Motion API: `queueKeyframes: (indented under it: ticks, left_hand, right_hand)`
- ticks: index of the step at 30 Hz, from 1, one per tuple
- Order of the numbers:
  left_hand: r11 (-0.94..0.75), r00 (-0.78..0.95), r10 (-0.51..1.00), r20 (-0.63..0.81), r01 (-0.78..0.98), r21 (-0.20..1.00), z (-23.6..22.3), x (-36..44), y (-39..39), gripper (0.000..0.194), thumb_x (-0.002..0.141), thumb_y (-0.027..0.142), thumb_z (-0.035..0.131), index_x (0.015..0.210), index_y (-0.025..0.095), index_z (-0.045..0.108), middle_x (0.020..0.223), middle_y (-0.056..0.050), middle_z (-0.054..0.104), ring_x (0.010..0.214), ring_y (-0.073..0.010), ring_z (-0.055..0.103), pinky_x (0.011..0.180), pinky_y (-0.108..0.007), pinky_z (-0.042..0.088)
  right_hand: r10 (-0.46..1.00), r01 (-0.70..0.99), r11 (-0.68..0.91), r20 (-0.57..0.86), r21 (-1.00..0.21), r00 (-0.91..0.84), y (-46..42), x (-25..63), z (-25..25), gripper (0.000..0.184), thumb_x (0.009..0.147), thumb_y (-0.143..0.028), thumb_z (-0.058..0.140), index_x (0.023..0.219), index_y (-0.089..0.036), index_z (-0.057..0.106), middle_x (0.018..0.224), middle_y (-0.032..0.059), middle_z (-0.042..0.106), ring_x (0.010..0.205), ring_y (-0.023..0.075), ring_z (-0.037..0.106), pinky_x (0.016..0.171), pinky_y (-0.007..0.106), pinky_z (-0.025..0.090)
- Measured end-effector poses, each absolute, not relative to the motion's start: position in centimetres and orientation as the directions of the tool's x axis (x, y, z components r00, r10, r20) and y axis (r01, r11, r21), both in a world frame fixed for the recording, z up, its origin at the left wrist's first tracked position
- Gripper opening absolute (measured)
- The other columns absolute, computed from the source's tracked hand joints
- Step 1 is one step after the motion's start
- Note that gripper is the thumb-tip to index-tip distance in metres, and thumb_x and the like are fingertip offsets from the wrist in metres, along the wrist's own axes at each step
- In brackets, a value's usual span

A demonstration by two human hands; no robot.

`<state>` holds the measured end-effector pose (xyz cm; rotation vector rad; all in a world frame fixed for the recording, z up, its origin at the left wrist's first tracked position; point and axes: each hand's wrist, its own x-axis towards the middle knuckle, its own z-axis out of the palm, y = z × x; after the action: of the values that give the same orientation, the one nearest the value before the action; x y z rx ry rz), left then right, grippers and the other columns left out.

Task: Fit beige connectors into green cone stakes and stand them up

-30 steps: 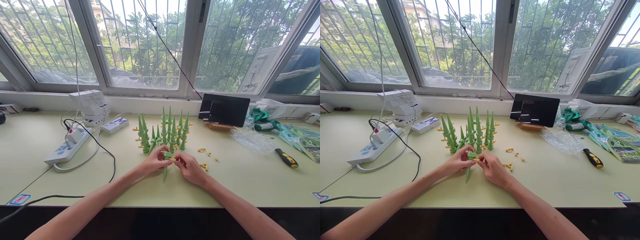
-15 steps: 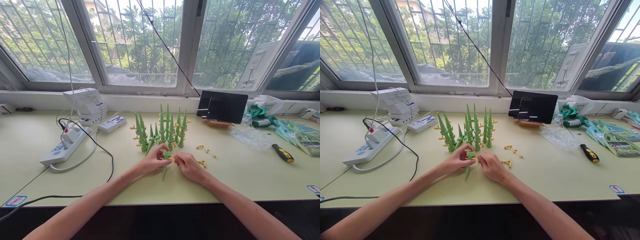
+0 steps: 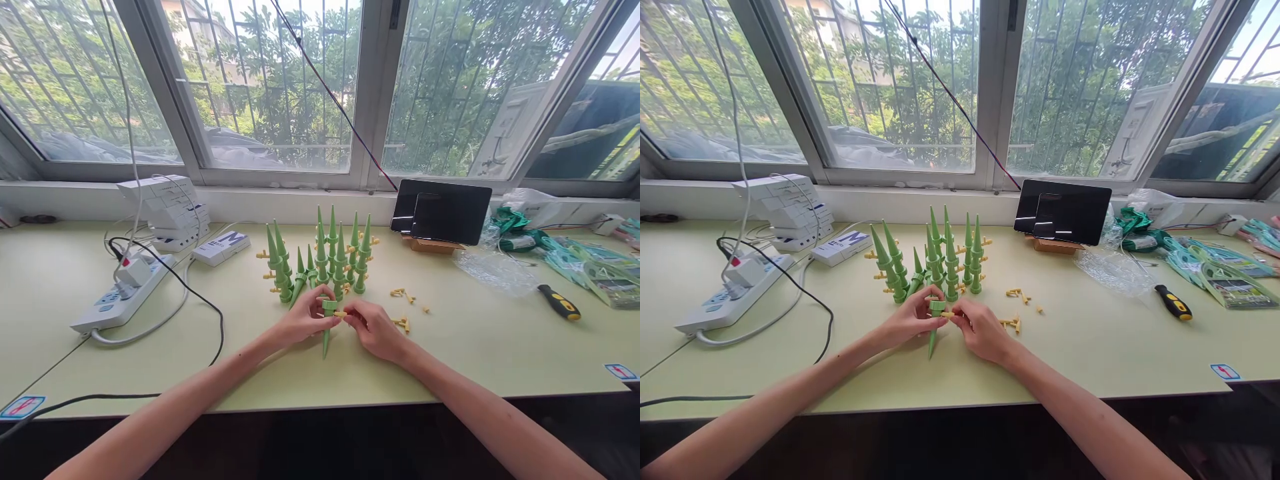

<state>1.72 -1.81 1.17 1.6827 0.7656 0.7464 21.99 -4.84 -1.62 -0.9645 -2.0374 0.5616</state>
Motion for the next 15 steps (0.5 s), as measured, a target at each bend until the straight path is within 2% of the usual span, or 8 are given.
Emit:
queueKeyframes:
  ticks: [8, 15]
  left_hand:
    - [-0.182, 0.619, 0.78, 0.092, 0.083, 0.98, 0.59, 1.56, -1.55, 0.04, 0.079, 0.04, 0.073, 0.099, 0.019, 0.045, 0.059, 0.009, 0.04, 0.047, -0.0044, 0.032, 0.044, -0.017, 0.024]
    - [-0.228, 0.607, 0.786, 0.117, 0.109, 0.967, 0.55, 1.58, -1.56, 0.037, 0.08, 0.037, 0.072, 0.099, 0.018, 0.047, 0.065, 0.007, 0.043, 0.049, -0.0038, 0.032, 0.044, -0.017, 0.024]
  right_hand:
    - [0.787, 0.447, 0.615, 0.461, -0.65, -0.411, -4.71, 21.9, -1.62, 0.022, 0.097, -0.02, 0.042, 0.078, -0.019, 0.051, 0.068, -0.0012, 0.049, 0.062, 0.0127, 0.043, 0.06, 0.025, 0.033]
    - [0.835, 0.427, 0.537, 0.387, -0.728, -0.39, -4.86, 21.75, -1.14, 0.029, 0.097, -0.023, 0.042, 0.068, -0.019, 0.043, 0.06, -0.0029, 0.044, 0.057, 0.0116, 0.038, 0.056, 0.025, 0.031]
